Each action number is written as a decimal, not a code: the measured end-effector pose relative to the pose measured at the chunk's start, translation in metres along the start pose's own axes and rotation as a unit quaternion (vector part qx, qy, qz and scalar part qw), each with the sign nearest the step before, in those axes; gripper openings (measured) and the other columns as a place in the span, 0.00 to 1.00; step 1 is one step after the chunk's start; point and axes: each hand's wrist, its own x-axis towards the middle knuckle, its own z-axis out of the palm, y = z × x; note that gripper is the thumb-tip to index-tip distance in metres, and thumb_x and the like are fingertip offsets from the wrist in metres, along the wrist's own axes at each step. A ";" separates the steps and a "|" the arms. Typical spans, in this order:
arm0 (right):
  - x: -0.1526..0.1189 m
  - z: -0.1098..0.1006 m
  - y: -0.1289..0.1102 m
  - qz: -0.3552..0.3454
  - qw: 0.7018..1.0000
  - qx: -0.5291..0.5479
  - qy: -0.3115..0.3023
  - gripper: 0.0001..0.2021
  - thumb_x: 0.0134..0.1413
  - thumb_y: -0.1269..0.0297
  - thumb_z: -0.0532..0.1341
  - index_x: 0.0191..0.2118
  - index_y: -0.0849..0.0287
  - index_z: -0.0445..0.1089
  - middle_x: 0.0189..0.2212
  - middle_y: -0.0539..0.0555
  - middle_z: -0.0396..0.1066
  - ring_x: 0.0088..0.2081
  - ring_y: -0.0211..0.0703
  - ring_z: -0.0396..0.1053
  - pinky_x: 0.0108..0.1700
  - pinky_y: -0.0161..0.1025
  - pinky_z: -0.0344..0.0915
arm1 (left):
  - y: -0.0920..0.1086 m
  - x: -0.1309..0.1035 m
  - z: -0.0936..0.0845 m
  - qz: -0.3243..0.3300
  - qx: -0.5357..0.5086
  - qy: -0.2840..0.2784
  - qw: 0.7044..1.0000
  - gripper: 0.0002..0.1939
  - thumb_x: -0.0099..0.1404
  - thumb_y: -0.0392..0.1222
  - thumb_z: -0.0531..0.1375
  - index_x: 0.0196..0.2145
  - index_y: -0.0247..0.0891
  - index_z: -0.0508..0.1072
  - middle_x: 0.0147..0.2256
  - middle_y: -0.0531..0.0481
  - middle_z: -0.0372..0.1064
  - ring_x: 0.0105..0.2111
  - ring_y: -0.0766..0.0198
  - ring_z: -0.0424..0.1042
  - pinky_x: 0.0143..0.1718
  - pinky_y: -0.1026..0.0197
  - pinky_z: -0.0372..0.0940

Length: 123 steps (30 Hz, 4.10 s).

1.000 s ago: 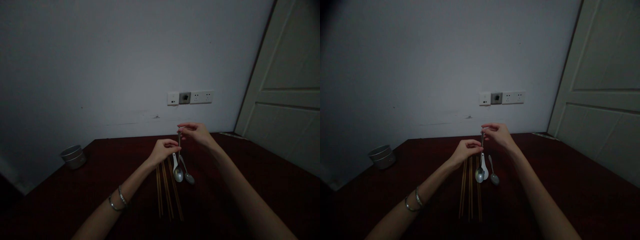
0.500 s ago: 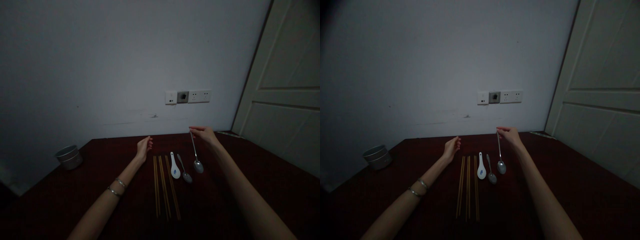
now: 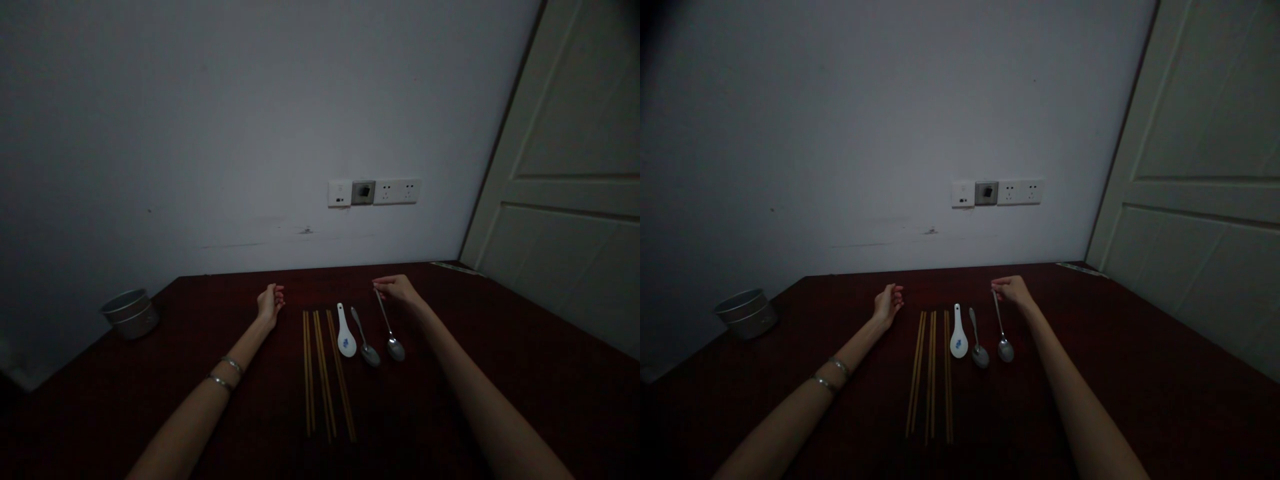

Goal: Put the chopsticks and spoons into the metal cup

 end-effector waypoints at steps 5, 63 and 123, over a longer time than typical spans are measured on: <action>0.005 0.000 0.010 0.004 1.000 -0.029 0.000 0.05 0.43 0.73 0.64 0.30 0.68 0.74 0.15 0.51 0.68 0.14 0.30 0.60 0.17 0.28 0.61 | 0.000 -0.001 -0.001 0.005 0.000 -0.006 1.000 0.10 0.51 0.42 0.55 0.24 0.31 0.69 0.14 0.56 0.59 0.14 0.73 0.57 0.19 0.67 0.55; -0.005 0.016 0.019 0.056 0.967 -0.240 -0.067 0.01 0.35 0.74 0.63 0.21 0.65 0.71 0.19 0.53 0.71 0.19 0.35 0.67 0.19 0.27 0.63 | -0.003 0.002 -0.005 0.006 0.011 -0.046 0.999 0.11 0.51 0.43 0.55 0.23 0.31 0.69 0.14 0.55 0.61 0.14 0.72 0.59 0.21 0.67 0.57; -0.024 -0.014 0.056 -0.059 0.806 -0.565 0.165 0.22 0.57 0.59 0.46 0.52 0.59 0.65 0.52 0.63 0.61 0.54 0.58 0.55 0.52 0.51 0.49 | -0.016 0.002 -0.002 0.142 0.198 -0.120 0.962 0.13 0.50 0.47 0.55 0.21 0.33 0.70 0.13 0.54 0.60 0.12 0.71 0.57 0.14 0.68 0.53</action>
